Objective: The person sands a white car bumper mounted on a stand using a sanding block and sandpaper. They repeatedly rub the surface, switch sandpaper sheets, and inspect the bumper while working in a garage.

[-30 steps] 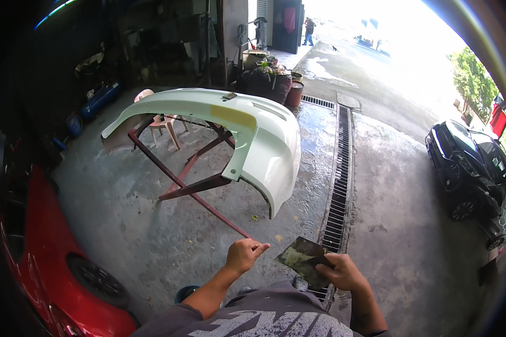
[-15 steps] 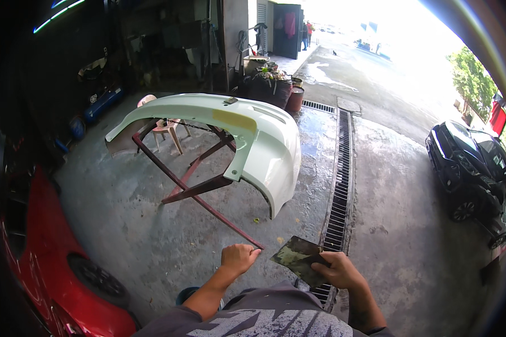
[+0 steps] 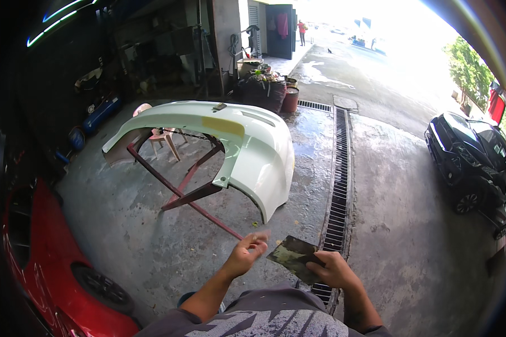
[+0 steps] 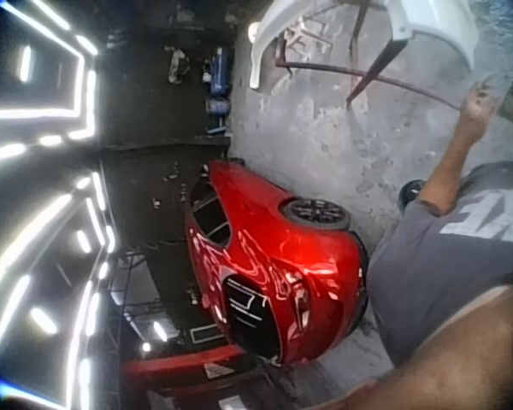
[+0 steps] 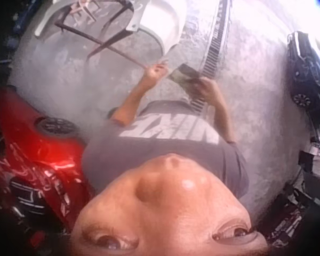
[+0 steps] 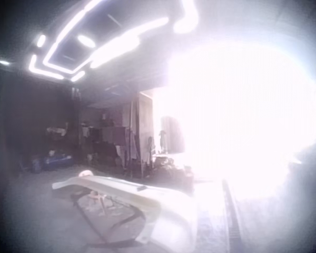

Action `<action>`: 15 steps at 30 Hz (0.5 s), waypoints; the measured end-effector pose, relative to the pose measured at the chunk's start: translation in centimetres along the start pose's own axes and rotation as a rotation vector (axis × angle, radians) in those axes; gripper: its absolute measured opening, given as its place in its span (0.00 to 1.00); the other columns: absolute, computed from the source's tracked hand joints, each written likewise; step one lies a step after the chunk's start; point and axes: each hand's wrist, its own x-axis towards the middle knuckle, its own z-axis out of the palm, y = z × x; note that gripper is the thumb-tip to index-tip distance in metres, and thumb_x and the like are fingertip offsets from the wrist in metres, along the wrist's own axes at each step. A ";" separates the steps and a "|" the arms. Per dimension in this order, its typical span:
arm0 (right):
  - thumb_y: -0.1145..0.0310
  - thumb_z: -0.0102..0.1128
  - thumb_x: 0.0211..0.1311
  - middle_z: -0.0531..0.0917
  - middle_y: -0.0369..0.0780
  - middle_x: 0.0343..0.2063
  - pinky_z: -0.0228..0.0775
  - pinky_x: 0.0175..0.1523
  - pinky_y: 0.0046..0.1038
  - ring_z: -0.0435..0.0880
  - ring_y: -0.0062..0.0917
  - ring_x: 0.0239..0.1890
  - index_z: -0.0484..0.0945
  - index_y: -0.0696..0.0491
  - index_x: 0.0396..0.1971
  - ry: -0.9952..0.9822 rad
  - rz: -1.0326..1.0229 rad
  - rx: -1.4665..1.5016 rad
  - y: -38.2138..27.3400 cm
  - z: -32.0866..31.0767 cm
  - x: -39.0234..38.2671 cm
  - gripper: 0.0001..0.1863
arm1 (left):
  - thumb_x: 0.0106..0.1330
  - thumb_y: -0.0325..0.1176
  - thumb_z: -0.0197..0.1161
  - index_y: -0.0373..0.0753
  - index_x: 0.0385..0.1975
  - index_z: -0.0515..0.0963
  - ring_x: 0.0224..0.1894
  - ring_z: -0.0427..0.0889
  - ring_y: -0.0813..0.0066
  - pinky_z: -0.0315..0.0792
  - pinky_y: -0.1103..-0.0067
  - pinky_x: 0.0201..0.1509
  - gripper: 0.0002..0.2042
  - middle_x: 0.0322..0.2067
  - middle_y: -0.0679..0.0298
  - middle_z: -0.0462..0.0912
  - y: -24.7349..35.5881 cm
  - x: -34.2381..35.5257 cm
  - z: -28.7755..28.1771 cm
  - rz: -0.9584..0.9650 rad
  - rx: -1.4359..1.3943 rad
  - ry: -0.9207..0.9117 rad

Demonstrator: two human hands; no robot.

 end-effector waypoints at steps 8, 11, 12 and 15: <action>0.71 0.72 0.71 0.82 0.41 0.24 0.72 0.34 0.32 0.76 0.18 0.29 0.82 0.65 0.35 -0.062 -0.077 0.034 0.4 -1.5 1.3 0.12 | 0.77 0.31 0.73 0.32 0.62 0.85 0.46 0.89 0.80 0.82 0.82 0.53 0.18 0.46 0.61 0.93 1.7 0.5 0.8 -0.365 -0.233 -0.267; 0.71 0.72 0.71 0.83 0.40 0.26 0.73 0.36 0.31 0.78 0.18 0.30 0.83 0.64 0.36 -0.030 -0.061 0.124 0.7 -1.3 1.6 0.10 | 0.75 0.27 0.74 0.33 0.61 0.86 0.47 0.89 0.80 0.83 0.81 0.54 0.17 0.43 0.61 0.94 3.8 0.5 1.8 -0.358 -0.327 -0.172; 0.71 0.72 0.71 0.84 0.40 0.26 0.74 0.37 0.30 0.78 0.18 0.31 0.84 0.64 0.37 -0.011 -0.039 0.181 1.0 -1.3 1.7 0.10 | 0.74 0.26 0.74 0.33 0.60 0.87 0.47 0.90 0.81 0.83 0.81 0.54 0.17 0.42 0.61 0.95 4.1 0.6 2.2 -0.359 -0.392 -0.138; 0.71 0.73 0.70 0.89 0.43 0.35 0.79 0.42 0.32 0.87 0.23 0.36 0.87 0.63 0.41 -0.052 -0.050 0.023 1.9 -2.4 2.1 0.10 | 0.72 0.23 0.74 0.34 0.60 0.87 0.46 0.90 0.81 0.83 0.82 0.52 0.17 0.43 0.58 0.95 4.7 1.3 2.2 -0.355 -0.256 -0.142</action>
